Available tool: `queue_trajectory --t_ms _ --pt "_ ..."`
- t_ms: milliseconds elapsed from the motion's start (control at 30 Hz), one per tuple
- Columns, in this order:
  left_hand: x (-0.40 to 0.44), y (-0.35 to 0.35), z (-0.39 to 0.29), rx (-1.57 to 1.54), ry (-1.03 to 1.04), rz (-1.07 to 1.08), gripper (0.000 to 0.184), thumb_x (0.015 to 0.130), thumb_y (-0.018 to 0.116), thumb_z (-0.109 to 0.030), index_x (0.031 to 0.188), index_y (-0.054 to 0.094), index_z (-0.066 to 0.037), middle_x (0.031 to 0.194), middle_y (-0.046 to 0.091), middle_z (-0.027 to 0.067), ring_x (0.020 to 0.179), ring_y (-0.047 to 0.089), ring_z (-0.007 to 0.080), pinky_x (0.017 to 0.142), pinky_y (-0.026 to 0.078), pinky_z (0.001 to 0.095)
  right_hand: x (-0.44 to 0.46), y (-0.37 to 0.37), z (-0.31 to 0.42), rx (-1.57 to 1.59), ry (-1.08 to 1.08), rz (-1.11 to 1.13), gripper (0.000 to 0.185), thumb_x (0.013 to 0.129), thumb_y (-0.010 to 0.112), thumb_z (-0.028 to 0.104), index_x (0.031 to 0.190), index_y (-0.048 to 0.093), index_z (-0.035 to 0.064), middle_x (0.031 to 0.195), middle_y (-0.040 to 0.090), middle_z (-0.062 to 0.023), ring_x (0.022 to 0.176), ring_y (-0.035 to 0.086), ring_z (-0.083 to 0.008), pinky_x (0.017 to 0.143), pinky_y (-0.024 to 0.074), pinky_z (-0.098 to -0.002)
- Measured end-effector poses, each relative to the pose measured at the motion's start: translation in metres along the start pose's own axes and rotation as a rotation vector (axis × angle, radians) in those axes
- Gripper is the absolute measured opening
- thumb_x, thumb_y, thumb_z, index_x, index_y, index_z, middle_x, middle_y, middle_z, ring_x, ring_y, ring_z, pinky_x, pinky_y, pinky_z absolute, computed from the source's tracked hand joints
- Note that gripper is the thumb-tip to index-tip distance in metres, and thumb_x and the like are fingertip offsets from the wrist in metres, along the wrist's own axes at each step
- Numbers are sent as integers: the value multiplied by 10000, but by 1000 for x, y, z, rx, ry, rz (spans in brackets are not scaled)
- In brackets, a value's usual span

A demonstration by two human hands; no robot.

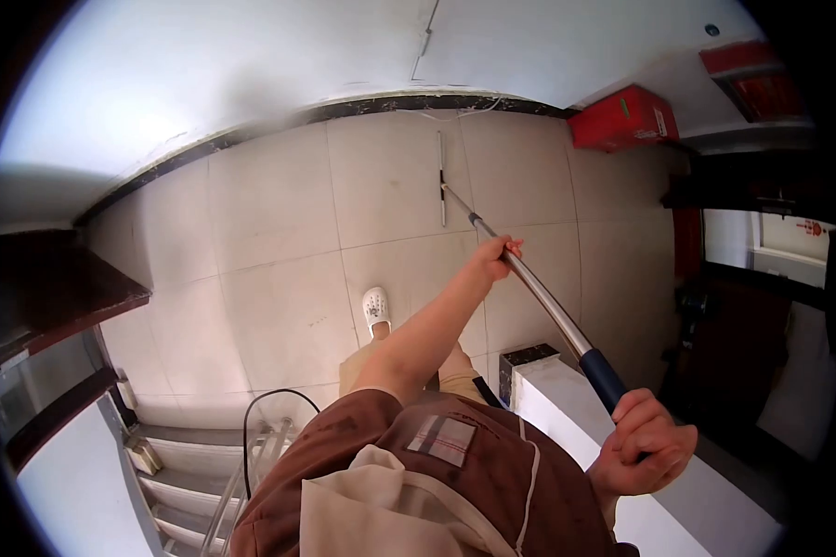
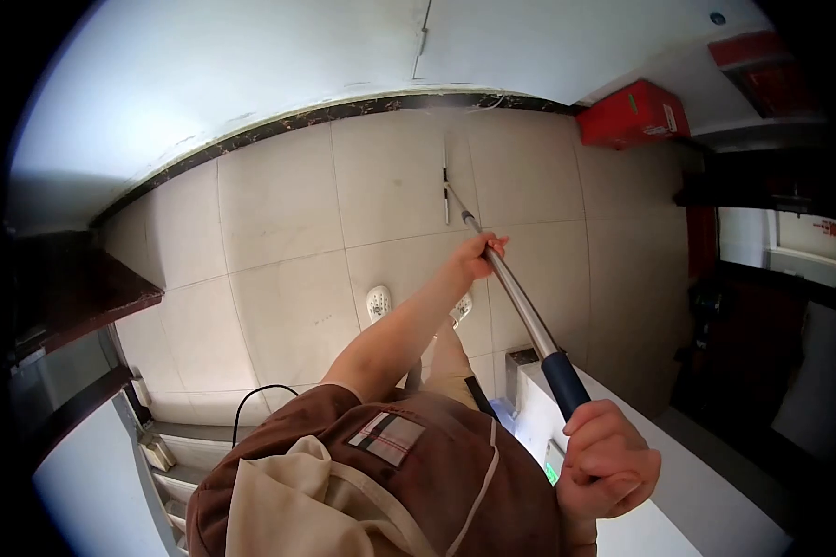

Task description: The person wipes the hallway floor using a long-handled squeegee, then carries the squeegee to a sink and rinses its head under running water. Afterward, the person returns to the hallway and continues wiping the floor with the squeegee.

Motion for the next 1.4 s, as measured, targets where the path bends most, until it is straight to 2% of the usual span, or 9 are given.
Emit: queue_trajectory --t_ms 167,533,733,867,1000,1233,1333,1367,1400 --pt "-27 -1 -72 -69 52 69 100 746 418 33 842 421 61 641 452 27 428 387 53 395 378 168 10 40 -1 162 43 113 397 840 364 133 452 341 51 389 359 -31 379 356 -141 459 387 -296" --pt "-116 -41 -130 -253 237 195 140 746 412 50 883 390 69 699 443 51 435 383 56 401 383 165 6 98 28 293 -97 487 402 857 404 310 548 410 52 433 410 -20 362 418 -159 402 407 -281" --pt "-169 -88 -117 -339 358 233 172 746 400 46 917 392 70 753 446 68 472 392 76 489 407 209 6 96 50 410 -115 798 312 841 449 292 633 454 61 437 430 -14 372 443 -146 431 435 -276" --pt "-192 -118 -107 -364 392 292 168 734 398 54 901 386 61 809 443 92 501 411 109 522 420 224 6 100 60 534 -194 1222 250 836 472 243 669 493 58 480 478 -20 428 490 -138 513 462 -263" --pt "-206 -142 -88 -434 412 365 159 701 417 69 858 395 49 843 437 107 547 439 141 571 429 238 5 100 66 657 -227 1311 173 783 537 171 654 543 56 522 525 -5 467 521 -125 543 471 -247" --pt "-255 -199 -45 -391 659 204 248 656 503 52 882 410 13 915 459 85 630 490 142 610 415 202 6 117 55 953 -151 1558 206 802 519 153 649 515 14 478 458 -43 437 479 -182 516 463 -297" --pt "-248 -260 -36 -360 707 118 296 656 518 9 926 397 32 755 451 71 667 482 161 658 419 275 -9 120 21 1030 -8 1439 171 783 510 112 650 518 4 488 462 -50 429 470 -187 512 460 -302" --pt "-260 -253 -27 -549 730 -82 268 664 512 16 910 407 23 732 459 69 698 484 179 692 416 285 -12 122 13 1043 16 1367 153 773 503 90 649 520 2 494 467 -49 427 469 -182 511 458 -302" --pt "-267 -240 -20 -483 754 -28 267 664 510 21 909 404 23 737 460 73 699 485 185 701 417 285 -2 118 13 1124 -24 1400 147 772 496 83 648 519 6 496 470 -46 425 469 -178 510 459 -300"
Point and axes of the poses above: each hand's wrist, its own x-axis towards the middle knuckle, its own y-axis out of the palm, z = x × y, the point moved 3 cm from there along x, towards the middle knuckle
